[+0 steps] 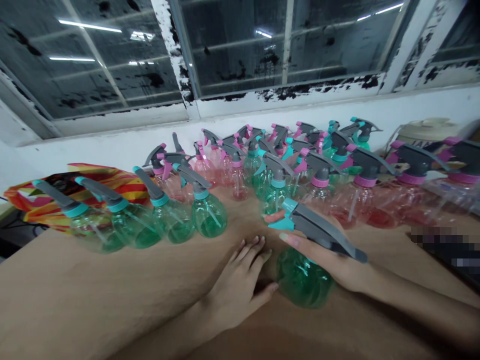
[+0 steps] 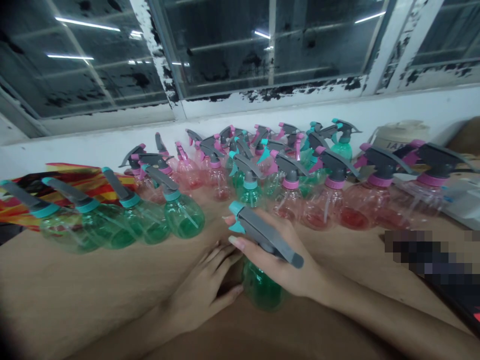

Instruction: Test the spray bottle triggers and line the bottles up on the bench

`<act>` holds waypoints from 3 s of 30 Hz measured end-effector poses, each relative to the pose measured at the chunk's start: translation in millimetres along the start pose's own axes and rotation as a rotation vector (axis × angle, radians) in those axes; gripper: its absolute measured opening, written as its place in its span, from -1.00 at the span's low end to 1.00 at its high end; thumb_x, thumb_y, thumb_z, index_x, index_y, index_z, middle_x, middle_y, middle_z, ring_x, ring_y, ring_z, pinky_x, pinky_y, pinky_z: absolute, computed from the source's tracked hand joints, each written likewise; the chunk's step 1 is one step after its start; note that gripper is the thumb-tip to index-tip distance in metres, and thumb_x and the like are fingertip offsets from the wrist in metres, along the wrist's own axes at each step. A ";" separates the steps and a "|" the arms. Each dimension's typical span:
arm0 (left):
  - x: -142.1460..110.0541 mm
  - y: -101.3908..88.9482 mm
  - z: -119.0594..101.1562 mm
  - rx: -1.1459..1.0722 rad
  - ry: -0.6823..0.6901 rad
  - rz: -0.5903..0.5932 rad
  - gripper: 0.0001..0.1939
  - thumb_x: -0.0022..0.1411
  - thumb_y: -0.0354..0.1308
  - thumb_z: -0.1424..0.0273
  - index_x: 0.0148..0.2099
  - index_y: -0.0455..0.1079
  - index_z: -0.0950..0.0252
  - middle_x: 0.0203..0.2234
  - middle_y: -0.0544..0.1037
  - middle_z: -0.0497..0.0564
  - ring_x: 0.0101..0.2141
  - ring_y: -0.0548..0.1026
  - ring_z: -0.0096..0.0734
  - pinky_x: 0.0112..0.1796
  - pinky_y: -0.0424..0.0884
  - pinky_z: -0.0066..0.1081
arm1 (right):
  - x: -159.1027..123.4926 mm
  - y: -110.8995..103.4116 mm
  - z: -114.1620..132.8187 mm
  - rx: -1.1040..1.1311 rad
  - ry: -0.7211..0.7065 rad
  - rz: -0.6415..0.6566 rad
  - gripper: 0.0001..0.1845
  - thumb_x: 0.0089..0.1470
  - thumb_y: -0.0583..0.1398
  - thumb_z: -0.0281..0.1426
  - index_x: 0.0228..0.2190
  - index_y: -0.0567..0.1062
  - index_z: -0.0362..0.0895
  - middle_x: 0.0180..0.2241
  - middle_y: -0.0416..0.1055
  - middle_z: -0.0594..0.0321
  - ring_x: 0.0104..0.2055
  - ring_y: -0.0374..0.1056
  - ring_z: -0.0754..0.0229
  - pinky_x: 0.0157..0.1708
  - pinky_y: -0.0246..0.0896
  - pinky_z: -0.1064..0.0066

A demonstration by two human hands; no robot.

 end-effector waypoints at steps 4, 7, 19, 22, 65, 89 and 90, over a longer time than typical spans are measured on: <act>0.5 0.3 0.2 0.016 -0.005 0.005 -0.42 0.31 0.08 0.19 0.26 0.12 0.36 0.23 0.21 0.21 0.24 0.11 -0.07 0.18 0.07 -0.02 | -0.3 -0.4 1.7 -0.001 -0.012 0.001 -0.67 0.10 0.20 -0.18 -0.08 0.47 0.05 -0.26 0.49 0.28 -0.34 0.39 0.21 -0.28 0.31 0.34; 0.5 0.7 0.5 0.013 0.001 -0.001 -0.43 0.32 0.07 0.19 0.27 0.11 0.35 0.23 0.20 0.20 0.24 0.11 -0.09 0.19 0.06 -0.03 | -0.2 -0.9 3.5 -0.021 0.008 -0.005 -0.67 0.09 0.20 -0.17 -0.09 0.48 0.04 -0.30 0.49 0.29 -0.40 0.37 0.22 -0.38 0.29 0.35; 0.5 -0.3 -0.3 0.012 -0.022 0.028 -0.41 0.31 0.07 0.17 0.27 0.11 0.37 0.24 0.18 0.22 0.24 0.09 -0.07 0.19 0.05 -0.02 | 2.0 0.2 3.7 -0.081 -0.087 -0.046 -0.88 0.10 0.19 -0.22 -0.34 0.46 0.01 -0.37 0.43 0.30 -0.31 0.37 0.16 -0.34 0.27 0.33; 0.7 -0.6 -0.4 0.021 -0.020 0.027 -0.40 0.31 0.08 0.17 0.27 0.10 0.38 0.25 0.17 0.22 0.25 0.09 -0.09 0.19 0.04 -0.02 | 0.6 0.6 2.9 -0.127 -0.108 -0.092 -0.87 0.10 0.19 -0.23 -0.41 0.44 0.00 -0.43 0.40 0.33 -0.36 0.35 0.21 -0.38 0.24 0.37; 0.3 2.0 1.4 0.030 -0.003 0.010 -0.44 0.31 0.08 0.19 0.24 0.14 0.39 0.23 0.20 0.23 0.24 0.10 -0.07 0.19 0.07 -0.01 | 2.9 -2.0 7.3 -0.018 -0.057 -0.007 -0.78 0.10 0.20 -0.23 -0.19 0.47 0.01 -0.16 0.51 0.27 -0.17 0.44 0.16 -0.16 0.33 0.31; 0.1 -0.3 -0.6 0.041 -0.004 0.002 -0.43 0.31 0.07 0.18 0.25 0.14 0.38 0.23 0.21 0.24 0.23 0.12 -0.06 0.18 0.06 0.00 | -0.2 -0.7 4.9 -0.009 -0.033 -0.037 -0.65 0.08 0.22 -0.21 -0.07 0.45 0.05 -0.14 0.50 0.26 -0.15 0.45 0.12 -0.11 0.38 0.25; 0.2 -0.5 -0.6 0.036 0.000 0.001 -0.44 0.31 0.07 0.18 0.24 0.14 0.37 0.23 0.21 0.23 0.23 0.12 -0.06 0.18 0.07 0.00 | -0.5 -0.8 3.9 -0.021 -0.035 -0.041 -0.64 0.08 0.22 -0.21 -0.05 0.44 0.06 -0.15 0.51 0.25 -0.16 0.46 0.12 -0.12 0.39 0.23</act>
Point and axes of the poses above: each hand's wrist, its own x-axis towards the middle knuckle, its own y-axis out of the palm, z = x × y, the point moved 1 cm from there along x, towards the middle knuckle
